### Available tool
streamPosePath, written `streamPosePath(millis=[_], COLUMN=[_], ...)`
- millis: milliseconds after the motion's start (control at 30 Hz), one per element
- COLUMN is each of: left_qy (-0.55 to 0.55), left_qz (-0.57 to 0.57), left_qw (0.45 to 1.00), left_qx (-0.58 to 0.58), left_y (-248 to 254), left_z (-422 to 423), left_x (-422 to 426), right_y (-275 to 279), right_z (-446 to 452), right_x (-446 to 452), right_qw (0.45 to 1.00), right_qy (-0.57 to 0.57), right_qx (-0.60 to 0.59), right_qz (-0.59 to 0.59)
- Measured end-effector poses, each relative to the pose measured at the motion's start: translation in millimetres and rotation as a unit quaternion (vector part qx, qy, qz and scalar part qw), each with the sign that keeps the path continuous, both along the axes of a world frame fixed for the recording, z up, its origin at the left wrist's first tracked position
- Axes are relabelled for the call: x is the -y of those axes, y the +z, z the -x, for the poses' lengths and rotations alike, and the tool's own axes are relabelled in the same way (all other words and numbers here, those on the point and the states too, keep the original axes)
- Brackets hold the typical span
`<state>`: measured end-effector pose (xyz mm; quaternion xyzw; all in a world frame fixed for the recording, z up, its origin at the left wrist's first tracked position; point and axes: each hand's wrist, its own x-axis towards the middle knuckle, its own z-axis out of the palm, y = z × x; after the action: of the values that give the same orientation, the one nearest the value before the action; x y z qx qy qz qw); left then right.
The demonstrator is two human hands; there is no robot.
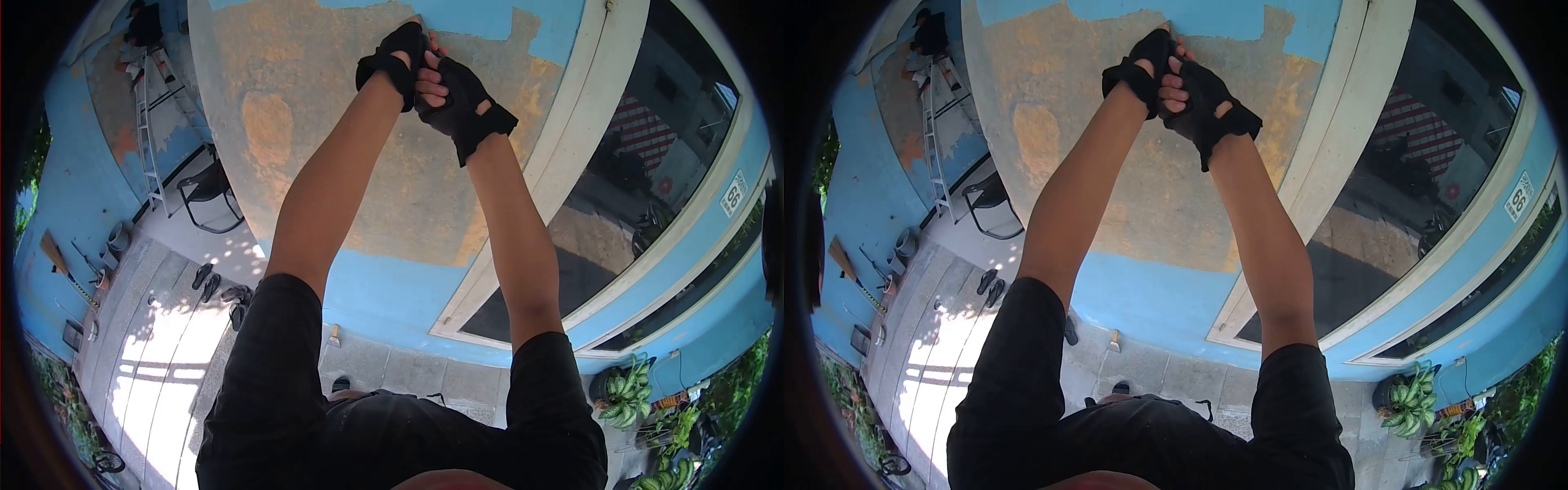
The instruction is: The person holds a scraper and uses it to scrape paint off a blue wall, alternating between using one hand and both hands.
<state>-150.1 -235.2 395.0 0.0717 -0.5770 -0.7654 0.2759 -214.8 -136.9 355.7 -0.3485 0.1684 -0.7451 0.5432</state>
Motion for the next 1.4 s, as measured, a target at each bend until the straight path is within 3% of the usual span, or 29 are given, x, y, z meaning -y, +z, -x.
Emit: streamPosePath(millis=[300, 500, 567, 700, 767, 867, 1000, 1133, 1233, 1400], left_qy=[-0.052, -0.011, -0.037, -0.014, -0.040, -0.015, -0.031, 0.003, -0.049, -0.008], left_qz=[-0.067, 0.004, -0.032, -0.017, -0.054, -0.043, -0.065, -0.040, -0.064, -0.025], left_qw=[0.994, 1.000, 0.996, 0.999, 0.994, 0.996, 0.997, 0.995, 0.993, 0.997], left_qx=[-0.061, -0.013, -0.071, 0.026, -0.089, -0.079, -0.008, -0.094, -0.088, -0.070], left_y=[-13.5, -18.6, -18.6, -22.0, -31.9, -19.9, -18.4, -16.5, -0.2, -18.3], left_z=[30.7, 28.3, 28.6, 3.2, 49.6, 49.6, 12.2, 47.1, 59.8, 30.3], left_x=[20.9, 1.5, -0.3, -23.3, 2.5, 2.2, -27.2, 1.3, 31.0, -0.9], right_y=[-3.3, -13.4, -9.1, -11.6, -11.1, -7.5, -10.3, -5.6, 11.5, -4.5], right_z=[-15.9, 0.5, -1.8, 3.1, 3.4, 12.8, 10.3, 8.3, 5.2, 1.8], right_x=[-5.7, -16.1, -17.7, -24.4, -27.5, -22.8, -29.8, -23.9, -9.2, -18.8], right_qw=[0.999, 0.999, 1.000, 1.000, 0.999, 0.999, 0.999, 0.998, 0.999, 0.999], right_qy=[-0.033, -0.036, -0.019, -0.014, -0.032, 0.013, -0.010, -0.043, -0.029, -0.030], right_qx=[0.003, 0.003, -0.016, 0.002, -0.005, -0.023, -0.003, -0.014, -0.009, 0.008], right_qz=[-0.005, -0.017, -0.013, -0.020, -0.023, -0.027, -0.032, -0.041, -0.031, -0.043])
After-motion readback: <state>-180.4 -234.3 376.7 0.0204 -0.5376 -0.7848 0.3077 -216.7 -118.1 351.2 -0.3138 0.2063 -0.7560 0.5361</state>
